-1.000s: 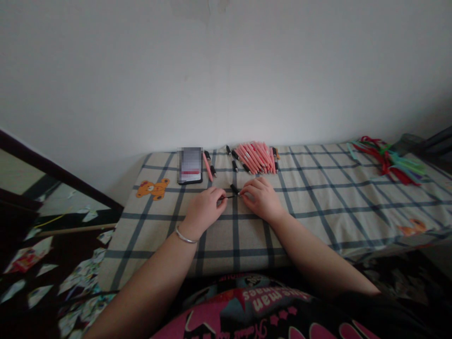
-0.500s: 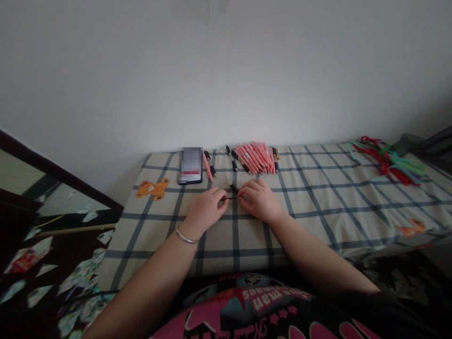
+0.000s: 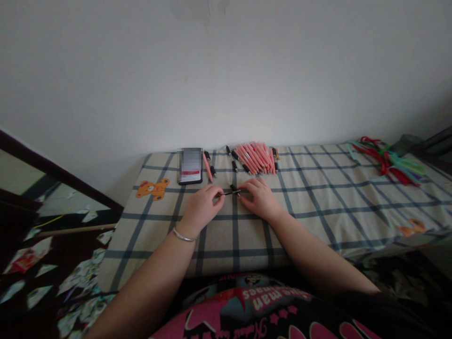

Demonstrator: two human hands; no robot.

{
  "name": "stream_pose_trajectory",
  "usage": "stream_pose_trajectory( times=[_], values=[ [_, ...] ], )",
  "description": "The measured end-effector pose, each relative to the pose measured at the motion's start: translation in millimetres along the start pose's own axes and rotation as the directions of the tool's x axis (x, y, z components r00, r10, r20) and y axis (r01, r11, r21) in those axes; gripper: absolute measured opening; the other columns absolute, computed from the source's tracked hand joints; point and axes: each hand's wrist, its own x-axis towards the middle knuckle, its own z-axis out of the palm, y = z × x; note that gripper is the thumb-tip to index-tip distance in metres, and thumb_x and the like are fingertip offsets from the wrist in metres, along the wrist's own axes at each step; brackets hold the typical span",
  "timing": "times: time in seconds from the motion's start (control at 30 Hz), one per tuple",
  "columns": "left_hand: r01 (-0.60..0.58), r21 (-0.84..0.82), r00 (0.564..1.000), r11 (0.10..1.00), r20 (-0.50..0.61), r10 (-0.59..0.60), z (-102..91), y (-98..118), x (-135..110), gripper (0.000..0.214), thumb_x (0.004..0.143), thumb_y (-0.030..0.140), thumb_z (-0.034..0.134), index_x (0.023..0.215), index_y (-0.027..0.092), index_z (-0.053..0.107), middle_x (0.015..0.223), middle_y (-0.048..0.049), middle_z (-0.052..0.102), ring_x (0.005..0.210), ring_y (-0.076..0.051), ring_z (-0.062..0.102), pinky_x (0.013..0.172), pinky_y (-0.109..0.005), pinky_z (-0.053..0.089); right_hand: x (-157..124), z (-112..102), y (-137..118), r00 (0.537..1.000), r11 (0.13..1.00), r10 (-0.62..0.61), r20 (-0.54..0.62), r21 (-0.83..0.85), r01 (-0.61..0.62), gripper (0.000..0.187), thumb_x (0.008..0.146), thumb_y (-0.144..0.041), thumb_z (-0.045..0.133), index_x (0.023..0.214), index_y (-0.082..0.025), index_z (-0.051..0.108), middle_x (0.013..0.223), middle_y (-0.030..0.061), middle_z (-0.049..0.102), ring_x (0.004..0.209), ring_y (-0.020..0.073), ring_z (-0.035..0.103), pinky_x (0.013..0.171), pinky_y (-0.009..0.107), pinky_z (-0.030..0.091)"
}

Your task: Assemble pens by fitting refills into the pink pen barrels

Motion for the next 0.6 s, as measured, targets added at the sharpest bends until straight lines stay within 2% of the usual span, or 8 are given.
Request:
stream_pose_trajectory(
  times=[0.13,0.23,0.37,0.6],
  values=[
    [0.151,0.072,0.988,0.986,-0.040,-0.148,-2.1,-0.4,0.4,0.011,0.084,0.027,0.051,0.085,0.021,0.060,0.087,-0.0008,0.065,0.075,-0.015,0.060,0.059,-0.024,0.038,1.1,2.6,0.0,0.999,0.998,0.050,0.004,-0.027,-0.050,0.023,0.079,-0.029,0.063,0.100,-0.019,0.064,0.095,0.0078,0.063,0.095,0.0244,0.053,0.089,0.040,0.044],
    [0.220,0.123,0.975,0.968,-0.039,-0.217,-3.2,-1.0,0.9,0.011,0.084,0.028,0.051,0.086,0.022,0.061,0.088,-0.0011,0.066,0.075,-0.016,0.060,0.057,-0.025,0.037,2.4,5.1,-1.3,0.994,0.992,0.108,0.017,-0.073,-0.106,0.023,0.080,-0.034,0.062,0.098,-0.019,0.065,0.094,0.0084,0.062,0.096,0.0254,0.052,0.089,0.041,0.043],
    [0.251,0.161,0.968,0.955,-0.032,-0.249,-3.2,-1.0,1.5,0.013,0.084,0.030,0.050,0.086,0.023,0.060,0.087,-0.0011,0.066,0.074,-0.016,0.060,0.056,-0.025,0.036,4.0,7.8,-2.6,0.991,0.985,0.133,0.027,-0.114,-0.129,0.021,0.079,-0.036,0.063,0.094,-0.020,0.066,0.094,0.0079,0.062,0.096,0.0259,0.052,0.088,0.042,0.043],
    [0.244,0.174,0.969,0.954,-0.014,-0.246,-3.1,0.4,1.0,0.012,0.084,0.030,0.050,0.085,0.023,0.060,0.087,-0.0005,0.066,0.073,-0.016,0.060,0.055,-0.026,0.034,2.7,4.4,-1.0,0.991,0.985,0.135,0.010,-0.114,-0.133,0.009,0.080,-0.028,0.062,0.084,-0.021,0.066,0.089,0.0066,0.063,0.091,0.0239,0.053,0.085,0.039,0.045]
  ],
)
